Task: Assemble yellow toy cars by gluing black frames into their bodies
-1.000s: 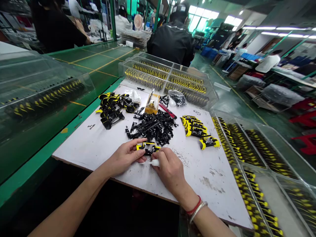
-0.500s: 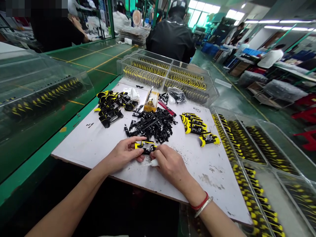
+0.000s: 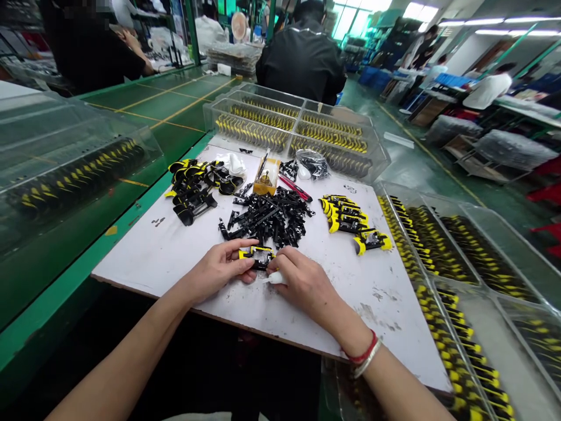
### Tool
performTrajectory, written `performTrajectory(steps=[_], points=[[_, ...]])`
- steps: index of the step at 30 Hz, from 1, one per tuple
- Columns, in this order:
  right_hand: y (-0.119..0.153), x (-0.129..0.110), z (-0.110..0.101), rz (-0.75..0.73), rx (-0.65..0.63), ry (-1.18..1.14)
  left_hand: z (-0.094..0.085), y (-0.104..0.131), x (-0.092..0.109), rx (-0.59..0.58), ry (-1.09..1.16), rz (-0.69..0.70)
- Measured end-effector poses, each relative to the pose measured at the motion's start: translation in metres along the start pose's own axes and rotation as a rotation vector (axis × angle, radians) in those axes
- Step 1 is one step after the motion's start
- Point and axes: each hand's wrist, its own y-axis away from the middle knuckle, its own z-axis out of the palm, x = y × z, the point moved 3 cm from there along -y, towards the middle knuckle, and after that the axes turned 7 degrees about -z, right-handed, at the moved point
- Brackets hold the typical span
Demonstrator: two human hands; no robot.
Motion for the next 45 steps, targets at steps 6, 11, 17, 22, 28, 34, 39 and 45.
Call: performTrajectory(steps=[6, 11, 17, 22, 28, 34, 39, 45], points=[[-0.007, 0.002, -0.005, -0.015, -0.071, 0.013, 0.001, 0.0, 0.0, 0.003, -0.02, -0.012], [-0.008, 0.004, -0.006, -0.042, -0.103, 0.006, 0.0, -0.001, -0.003, 0.01, -0.008, -0.01], [-0.008, 0.003, -0.009, -0.023, -0.088, -0.076, 0.0, -0.002, -0.005, 0.009, -0.025, 0.048], [-0.008, 0.006, -0.008, 0.066, -0.04, -0.233, -0.001, -0.001, -0.006, 0.021, -0.059, 0.049], [0.009, 0.024, -0.012, 0.487, 0.167, -0.377, -0.002, 0.001, -0.005, 0.0, -0.02, 0.029], [0.017, 0.024, 0.001, 0.726, 0.106, -0.778, -0.001, 0.003, -0.004, -0.022, 0.004, 0.047], [0.01, 0.007, 0.003, 0.782, 0.019, -0.874, 0.001, 0.005, -0.003, -0.051, 0.039, 0.039], [0.007, 0.001, -0.002, 0.835, 0.004, -0.876, 0.002, 0.006, -0.003, -0.07, 0.011, 0.031]])
